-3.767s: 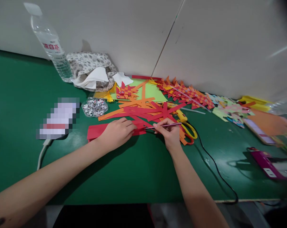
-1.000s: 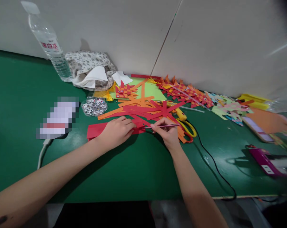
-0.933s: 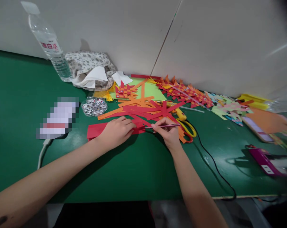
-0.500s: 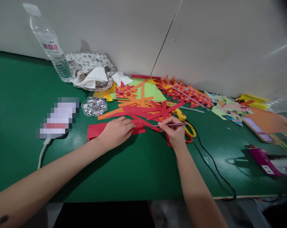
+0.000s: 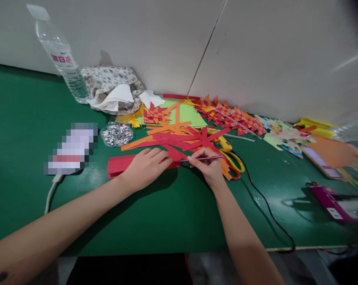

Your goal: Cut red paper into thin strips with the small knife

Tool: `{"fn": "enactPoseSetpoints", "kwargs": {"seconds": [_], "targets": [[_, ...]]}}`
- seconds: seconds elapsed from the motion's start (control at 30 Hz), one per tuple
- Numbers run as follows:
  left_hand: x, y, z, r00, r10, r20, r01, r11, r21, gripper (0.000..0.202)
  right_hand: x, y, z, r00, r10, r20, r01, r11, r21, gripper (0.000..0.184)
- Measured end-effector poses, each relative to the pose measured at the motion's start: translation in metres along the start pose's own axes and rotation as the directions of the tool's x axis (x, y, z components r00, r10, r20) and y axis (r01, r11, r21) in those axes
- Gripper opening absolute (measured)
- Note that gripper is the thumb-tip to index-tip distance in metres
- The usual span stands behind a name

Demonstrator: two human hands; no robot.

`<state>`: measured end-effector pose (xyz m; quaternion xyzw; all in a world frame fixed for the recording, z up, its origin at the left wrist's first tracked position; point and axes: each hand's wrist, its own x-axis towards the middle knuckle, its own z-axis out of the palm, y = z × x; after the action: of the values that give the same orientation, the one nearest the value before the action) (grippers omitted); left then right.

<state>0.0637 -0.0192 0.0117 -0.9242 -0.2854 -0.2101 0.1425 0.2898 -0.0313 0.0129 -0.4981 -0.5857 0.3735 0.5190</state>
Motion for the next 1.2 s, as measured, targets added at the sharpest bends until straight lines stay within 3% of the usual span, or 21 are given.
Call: {"fn": "enactPoseSetpoints", "kwargs": {"seconds": [0.13,0.27,0.67,0.93,1.2], "targets": [[-0.004,0.011,-0.001,0.995,0.099,0.018,-0.100,0.994,0.048,0.015,0.001,0.004,0.000,1.000,-0.004,-0.001,0.004,1.000,-0.001,0.028],[-0.008,0.020,0.001,0.998,0.006,0.055,-0.007,1.000,0.022,0.023,0.001,0.005,-0.001,1.000,-0.015,-0.004,0.015,1.000,0.002,0.028],[-0.008,0.023,0.001,0.965,-0.047,0.257,0.046,0.999,0.010,0.030,0.002,0.003,0.006,0.998,0.043,0.044,-0.045,0.998,0.050,0.030],[-0.005,0.022,-0.003,0.925,-0.091,0.368,0.115,0.992,-0.043,0.032,0.003,0.008,0.001,1.000,-0.012,-0.010,0.013,0.999,0.036,0.023],[-0.005,0.022,-0.003,0.903,-0.090,0.420,0.115,0.993,-0.034,0.035,0.008,0.010,-0.011,0.987,-0.042,-0.156,0.052,0.997,0.064,0.027]]}}
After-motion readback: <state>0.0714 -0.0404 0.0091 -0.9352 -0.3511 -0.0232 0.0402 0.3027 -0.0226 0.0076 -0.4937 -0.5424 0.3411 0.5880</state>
